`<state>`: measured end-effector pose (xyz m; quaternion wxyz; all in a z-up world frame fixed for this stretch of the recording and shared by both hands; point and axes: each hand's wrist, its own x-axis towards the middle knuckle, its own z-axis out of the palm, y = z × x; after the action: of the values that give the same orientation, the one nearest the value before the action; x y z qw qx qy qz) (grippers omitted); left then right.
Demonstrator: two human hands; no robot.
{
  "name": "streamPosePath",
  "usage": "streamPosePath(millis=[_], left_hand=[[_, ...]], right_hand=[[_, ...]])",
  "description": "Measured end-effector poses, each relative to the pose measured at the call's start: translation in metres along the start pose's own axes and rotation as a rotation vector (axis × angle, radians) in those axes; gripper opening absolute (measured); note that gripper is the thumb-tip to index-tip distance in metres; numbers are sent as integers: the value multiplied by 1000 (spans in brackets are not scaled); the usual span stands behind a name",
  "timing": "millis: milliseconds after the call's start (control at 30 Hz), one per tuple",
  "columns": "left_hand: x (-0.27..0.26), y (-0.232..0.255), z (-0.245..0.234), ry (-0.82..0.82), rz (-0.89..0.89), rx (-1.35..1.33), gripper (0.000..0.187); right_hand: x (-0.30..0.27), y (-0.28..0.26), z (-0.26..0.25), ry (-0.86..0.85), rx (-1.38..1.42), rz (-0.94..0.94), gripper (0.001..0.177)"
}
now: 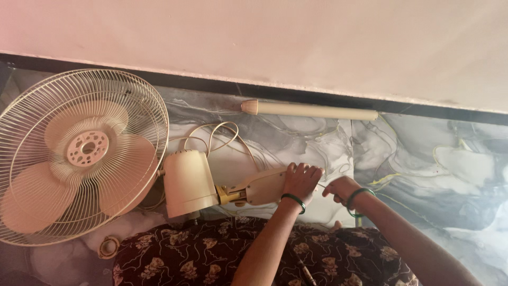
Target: The person uses a screwdriver to remove screws from the back panel of an electric fan. They then detach the back panel and set it aside, exposing the fan motor and internal components.
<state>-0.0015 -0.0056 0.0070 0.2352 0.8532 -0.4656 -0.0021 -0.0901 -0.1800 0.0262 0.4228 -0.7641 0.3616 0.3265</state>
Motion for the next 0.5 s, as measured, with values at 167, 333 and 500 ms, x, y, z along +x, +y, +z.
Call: streamPosePath(millis=[167, 333, 500], left_hand=[[0, -2, -13, -80, -16, -14, 67], [1, -5, -42, -63, -25, -224, 82], [-19, 13, -78, 100, -95, -479, 49]], right_hand=[[-21, 19, 0, -132, 601, 128, 39], [-35, 41, -15, 140, 680, 32, 32], [4, 95, -44, 430, 540, 52, 45]])
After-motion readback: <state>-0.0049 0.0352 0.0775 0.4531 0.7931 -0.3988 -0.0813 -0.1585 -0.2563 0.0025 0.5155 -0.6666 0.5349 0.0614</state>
